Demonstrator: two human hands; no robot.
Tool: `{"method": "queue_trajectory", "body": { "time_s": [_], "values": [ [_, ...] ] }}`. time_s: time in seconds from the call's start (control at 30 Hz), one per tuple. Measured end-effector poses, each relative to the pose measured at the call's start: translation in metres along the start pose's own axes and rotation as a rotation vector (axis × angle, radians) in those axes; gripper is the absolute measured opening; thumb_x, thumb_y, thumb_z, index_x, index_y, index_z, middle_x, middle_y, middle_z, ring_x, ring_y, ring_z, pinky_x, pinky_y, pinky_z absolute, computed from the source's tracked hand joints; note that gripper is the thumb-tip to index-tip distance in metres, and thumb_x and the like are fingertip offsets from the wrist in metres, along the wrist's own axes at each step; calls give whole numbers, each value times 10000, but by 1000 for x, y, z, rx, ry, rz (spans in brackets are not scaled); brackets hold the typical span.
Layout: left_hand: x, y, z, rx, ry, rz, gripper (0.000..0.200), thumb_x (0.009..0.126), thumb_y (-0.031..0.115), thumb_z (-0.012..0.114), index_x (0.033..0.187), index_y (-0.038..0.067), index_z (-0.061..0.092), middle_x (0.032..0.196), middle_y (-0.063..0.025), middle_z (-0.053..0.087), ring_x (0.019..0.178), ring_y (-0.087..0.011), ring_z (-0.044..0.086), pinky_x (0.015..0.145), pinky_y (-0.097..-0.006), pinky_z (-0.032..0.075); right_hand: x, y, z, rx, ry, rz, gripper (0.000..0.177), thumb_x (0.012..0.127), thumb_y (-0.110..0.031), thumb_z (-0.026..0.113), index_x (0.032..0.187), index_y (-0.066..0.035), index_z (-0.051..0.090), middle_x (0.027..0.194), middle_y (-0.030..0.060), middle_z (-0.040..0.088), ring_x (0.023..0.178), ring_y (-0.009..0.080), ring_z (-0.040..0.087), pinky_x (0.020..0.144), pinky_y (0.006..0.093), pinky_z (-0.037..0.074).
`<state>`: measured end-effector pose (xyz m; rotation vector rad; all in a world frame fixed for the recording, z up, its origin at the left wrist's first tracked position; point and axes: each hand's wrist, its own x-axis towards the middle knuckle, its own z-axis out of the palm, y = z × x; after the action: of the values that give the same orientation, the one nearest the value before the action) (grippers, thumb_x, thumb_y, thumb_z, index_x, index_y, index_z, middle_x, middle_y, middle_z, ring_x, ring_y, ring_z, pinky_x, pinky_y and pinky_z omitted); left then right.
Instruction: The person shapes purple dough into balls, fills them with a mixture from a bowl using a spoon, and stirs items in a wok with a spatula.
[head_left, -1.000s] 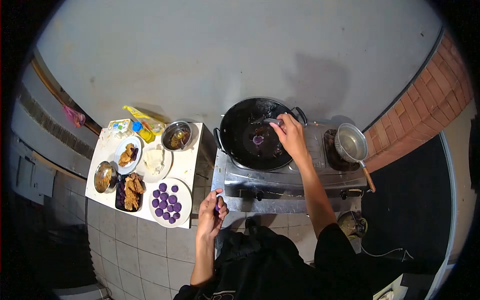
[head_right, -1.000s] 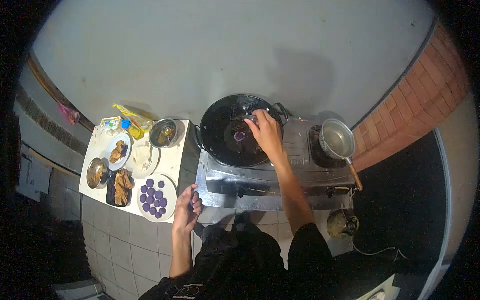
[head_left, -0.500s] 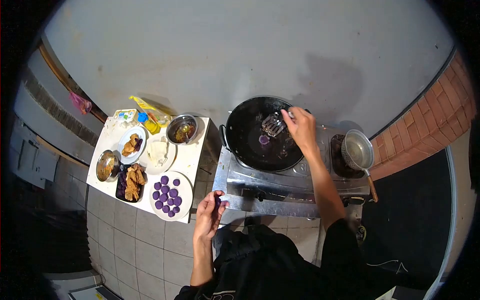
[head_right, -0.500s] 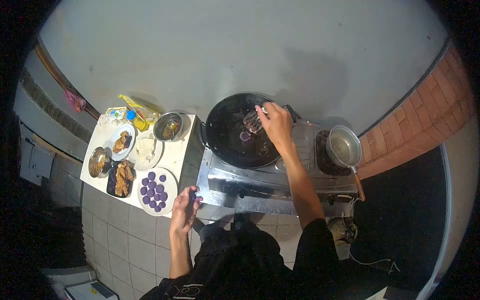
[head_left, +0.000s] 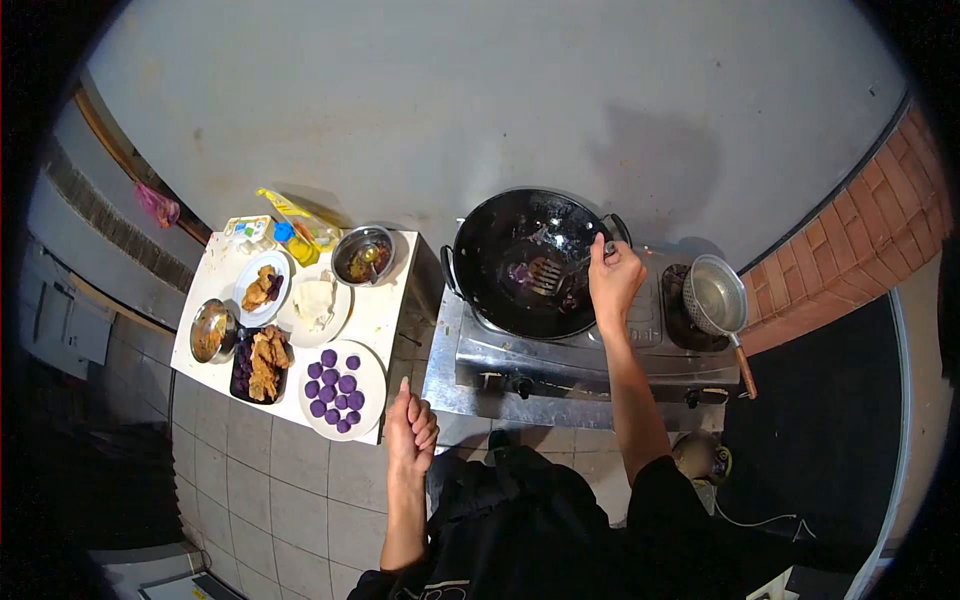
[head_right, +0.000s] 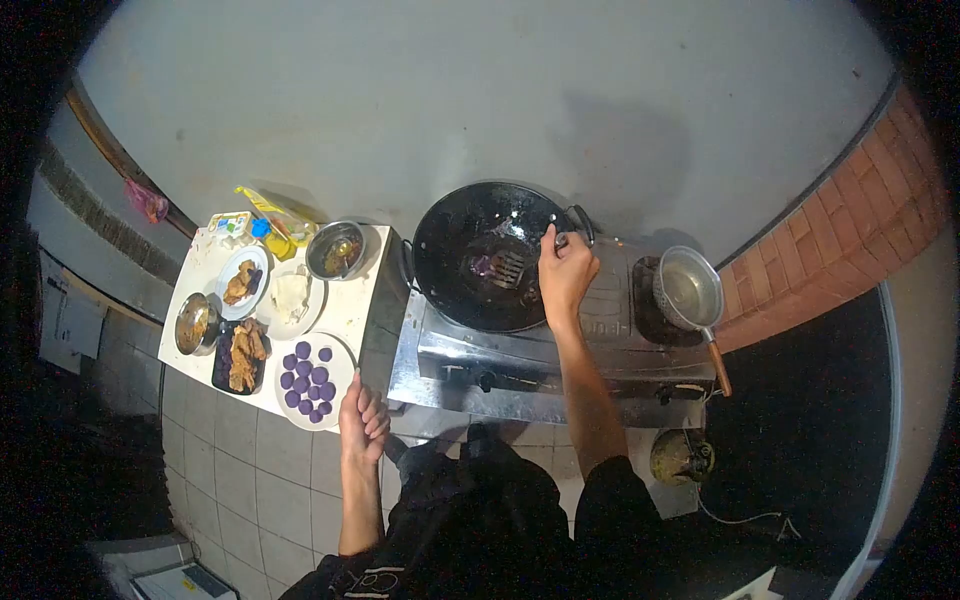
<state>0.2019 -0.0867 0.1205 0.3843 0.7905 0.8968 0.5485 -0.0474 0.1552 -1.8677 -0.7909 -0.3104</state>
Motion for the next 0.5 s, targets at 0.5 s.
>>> {"method": "queue_trajectory", "body": {
  "time_s": [0.5],
  "values": [
    [0,-1,-10,-63,-59,8,446,1036,373,447,661,136,393,535,23,329,411,-72,284,367,-210,229,-15,8,5,45,-163,93,305,915,-195,591,735,50,604,645,232,605,645,439,617,584,479,433]
  ]
}}
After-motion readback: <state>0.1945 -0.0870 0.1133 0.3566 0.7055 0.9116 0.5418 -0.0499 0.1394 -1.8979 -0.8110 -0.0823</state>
